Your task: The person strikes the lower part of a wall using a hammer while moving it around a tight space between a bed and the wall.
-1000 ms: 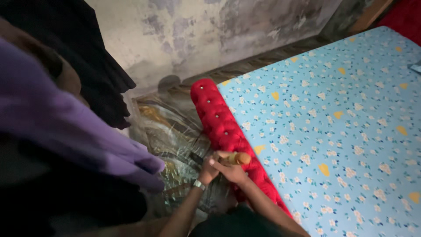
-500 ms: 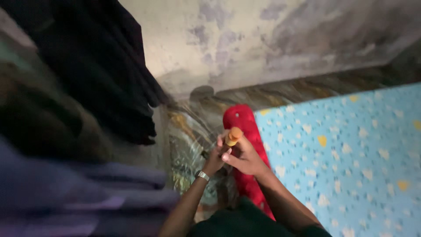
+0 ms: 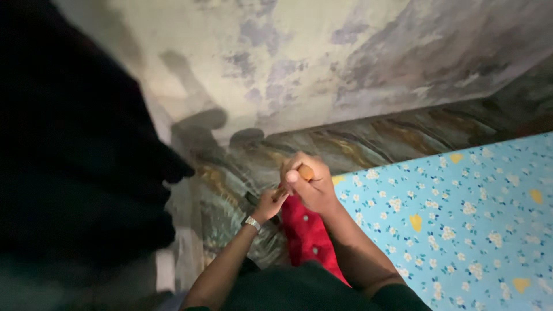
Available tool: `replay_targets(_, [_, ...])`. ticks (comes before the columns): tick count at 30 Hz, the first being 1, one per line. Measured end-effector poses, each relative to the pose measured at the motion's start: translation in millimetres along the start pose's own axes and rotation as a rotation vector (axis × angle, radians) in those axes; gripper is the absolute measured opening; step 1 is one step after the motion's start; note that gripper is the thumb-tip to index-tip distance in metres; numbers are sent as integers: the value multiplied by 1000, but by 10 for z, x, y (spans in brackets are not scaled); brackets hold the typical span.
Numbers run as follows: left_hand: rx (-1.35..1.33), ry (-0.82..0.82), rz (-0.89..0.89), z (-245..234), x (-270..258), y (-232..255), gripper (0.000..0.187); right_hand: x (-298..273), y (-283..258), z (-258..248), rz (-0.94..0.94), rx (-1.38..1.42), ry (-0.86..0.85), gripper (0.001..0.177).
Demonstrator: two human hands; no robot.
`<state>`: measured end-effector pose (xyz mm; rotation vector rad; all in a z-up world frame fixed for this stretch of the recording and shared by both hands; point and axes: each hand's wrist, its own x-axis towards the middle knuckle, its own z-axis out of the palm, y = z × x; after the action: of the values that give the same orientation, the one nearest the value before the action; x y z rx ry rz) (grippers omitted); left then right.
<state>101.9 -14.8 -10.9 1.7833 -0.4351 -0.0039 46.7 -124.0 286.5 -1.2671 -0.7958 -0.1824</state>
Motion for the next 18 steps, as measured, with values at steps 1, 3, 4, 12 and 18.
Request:
replay_targets(1, [-10,-16,3,-5,138,-84,28,70,77,-38,-8,-4,12,20])
replay_targets(3, [-30,-51,10,-12,425,-273,28,225,220,-122,-24,-15,39,19])
replay_targets(4, [-1,-64,-6,-22,575,-382,30,320,304,-161,-35,-55,56,19])
replay_targets(12, [14,-213,25,-225,1804,-856,30,1239,991,-653,32,-191,271,19])
replay_targets(18, [24,-428,201,-508,2707,-919,23,1841,1307,-909,-57,-490,306,24])
